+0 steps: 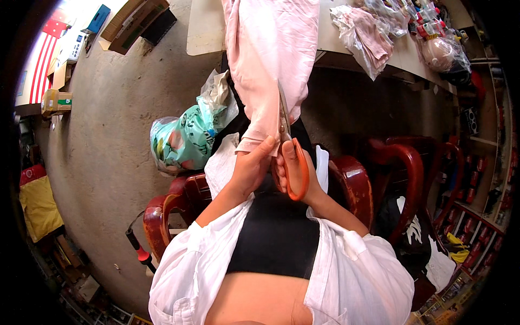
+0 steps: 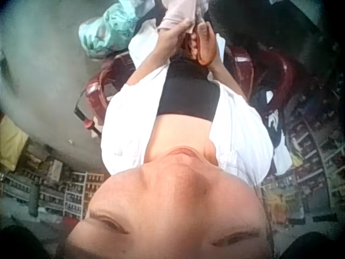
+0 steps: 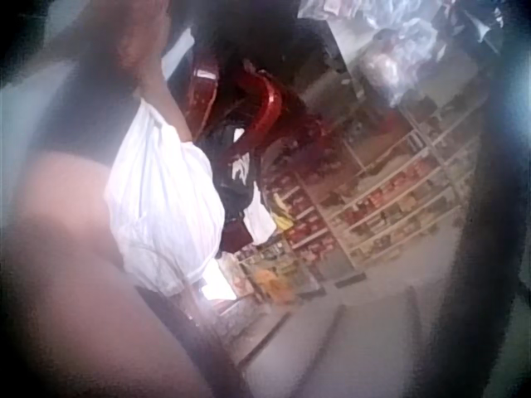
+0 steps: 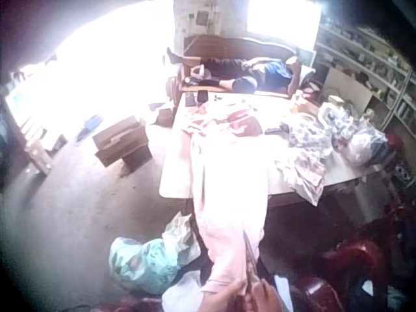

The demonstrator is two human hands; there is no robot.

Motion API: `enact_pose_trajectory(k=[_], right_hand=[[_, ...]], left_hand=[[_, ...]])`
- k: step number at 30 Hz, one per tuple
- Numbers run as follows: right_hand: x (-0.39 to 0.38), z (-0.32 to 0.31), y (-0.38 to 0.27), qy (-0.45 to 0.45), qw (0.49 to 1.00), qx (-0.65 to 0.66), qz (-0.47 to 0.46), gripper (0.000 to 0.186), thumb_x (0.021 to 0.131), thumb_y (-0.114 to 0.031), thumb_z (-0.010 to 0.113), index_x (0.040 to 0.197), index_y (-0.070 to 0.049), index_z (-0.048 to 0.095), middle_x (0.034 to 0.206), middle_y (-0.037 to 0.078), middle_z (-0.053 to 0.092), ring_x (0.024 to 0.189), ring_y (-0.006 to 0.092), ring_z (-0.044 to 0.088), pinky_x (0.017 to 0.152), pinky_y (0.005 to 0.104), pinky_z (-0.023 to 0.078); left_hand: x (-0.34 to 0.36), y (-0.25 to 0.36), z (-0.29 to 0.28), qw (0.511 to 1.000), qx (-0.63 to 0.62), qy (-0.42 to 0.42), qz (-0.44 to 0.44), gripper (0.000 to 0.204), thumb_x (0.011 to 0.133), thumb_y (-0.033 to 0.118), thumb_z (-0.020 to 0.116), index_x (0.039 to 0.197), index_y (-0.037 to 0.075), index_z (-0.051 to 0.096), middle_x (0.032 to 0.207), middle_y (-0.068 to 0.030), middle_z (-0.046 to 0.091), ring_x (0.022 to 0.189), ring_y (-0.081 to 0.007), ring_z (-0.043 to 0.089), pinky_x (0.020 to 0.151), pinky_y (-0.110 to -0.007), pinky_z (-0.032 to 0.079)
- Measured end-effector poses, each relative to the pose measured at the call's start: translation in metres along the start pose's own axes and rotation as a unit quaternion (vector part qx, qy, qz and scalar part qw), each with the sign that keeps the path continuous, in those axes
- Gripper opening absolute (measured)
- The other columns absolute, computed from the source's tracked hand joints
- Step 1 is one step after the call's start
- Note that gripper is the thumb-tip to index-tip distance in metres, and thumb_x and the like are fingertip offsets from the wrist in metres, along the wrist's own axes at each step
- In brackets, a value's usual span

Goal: The person uses orange-handled scissors to cut a piece of light pink fabric while seated. They repeatedly trim edges and separate sections of the material, holding it with one hand and cutting with the other. The cut pieces accumulate on the table and lap area.

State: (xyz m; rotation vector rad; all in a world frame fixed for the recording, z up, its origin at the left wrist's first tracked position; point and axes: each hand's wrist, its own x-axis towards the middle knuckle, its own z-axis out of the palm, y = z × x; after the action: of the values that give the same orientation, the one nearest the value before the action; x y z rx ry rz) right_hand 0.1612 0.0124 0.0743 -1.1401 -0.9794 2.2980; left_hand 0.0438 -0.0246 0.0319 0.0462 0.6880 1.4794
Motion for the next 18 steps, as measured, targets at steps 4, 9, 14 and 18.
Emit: enact_pose_trajectory(k=[4, 9, 14, 18], right_hand=[[0.0, 0.001, -0.002, 0.001, 0.999, -0.041, 0.011, 0.057, 0.09, -0.064, 0.037, 0.079, -0.008, 0.047, 0.054, -0.001, 0.043, 0.039, 0.01, 0.045, 0.038, 0.0233, 0.037], [0.017, -0.01, -0.015, -0.044, 0.996, -0.073, 0.027, 0.085, 0.084, -0.077, 0.017, 0.095, 0.0, 0.052, 0.06, 0.004, 0.048, 0.05, 0.0148, 0.047, 0.05, 0.0265, 0.04], [0.026, -0.016, -0.025, -0.069, 0.992, -0.076, 0.069, 0.084, 0.083, -0.079, 0.02, 0.092, -0.001, 0.051, 0.061, 0.004, 0.048, 0.049, 0.0141, 0.046, 0.047, 0.0258, 0.037], [0.031, -0.019, -0.019, 0.03, 0.995, -0.078, 0.047, 0.067, 0.083, -0.076, 0.031, 0.076, -0.01, 0.044, 0.056, 0.0, 0.043, 0.038, 0.0099, 0.04, 0.036, 0.0234, 0.034]], left_hand=[[0.001, -0.001, -0.007, 1.0, 0.01, -0.009, 0.01, 0.025, 0.092, 0.018, 0.058, 0.109, 0.0, 0.054, 0.08, -0.0064, 0.061, 0.069, -0.0134, 0.06, 0.063, -0.026, 0.049], [-0.007, 0.014, -0.013, 0.987, 0.104, -0.114, -0.051, 0.025, 0.09, 0.022, 0.06, 0.1, -0.001, 0.056, 0.074, -0.0083, 0.062, 0.068, -0.0171, 0.062, 0.062, -0.029, 0.051], [-0.003, 0.013, -0.018, 0.986, 0.101, -0.132, -0.009, 0.023, 0.089, 0.02, 0.06, 0.099, -0.001, 0.057, 0.079, -0.0099, 0.063, 0.073, -0.0195, 0.064, 0.067, -0.031, 0.052], [-0.002, 0.013, -0.016, 0.984, 0.098, -0.148, -0.006, 0.029, 0.089, 0.017, 0.061, 0.111, -0.001, 0.054, 0.096, -0.0082, 0.062, 0.089, -0.0174, 0.062, 0.081, -0.03, 0.049]])
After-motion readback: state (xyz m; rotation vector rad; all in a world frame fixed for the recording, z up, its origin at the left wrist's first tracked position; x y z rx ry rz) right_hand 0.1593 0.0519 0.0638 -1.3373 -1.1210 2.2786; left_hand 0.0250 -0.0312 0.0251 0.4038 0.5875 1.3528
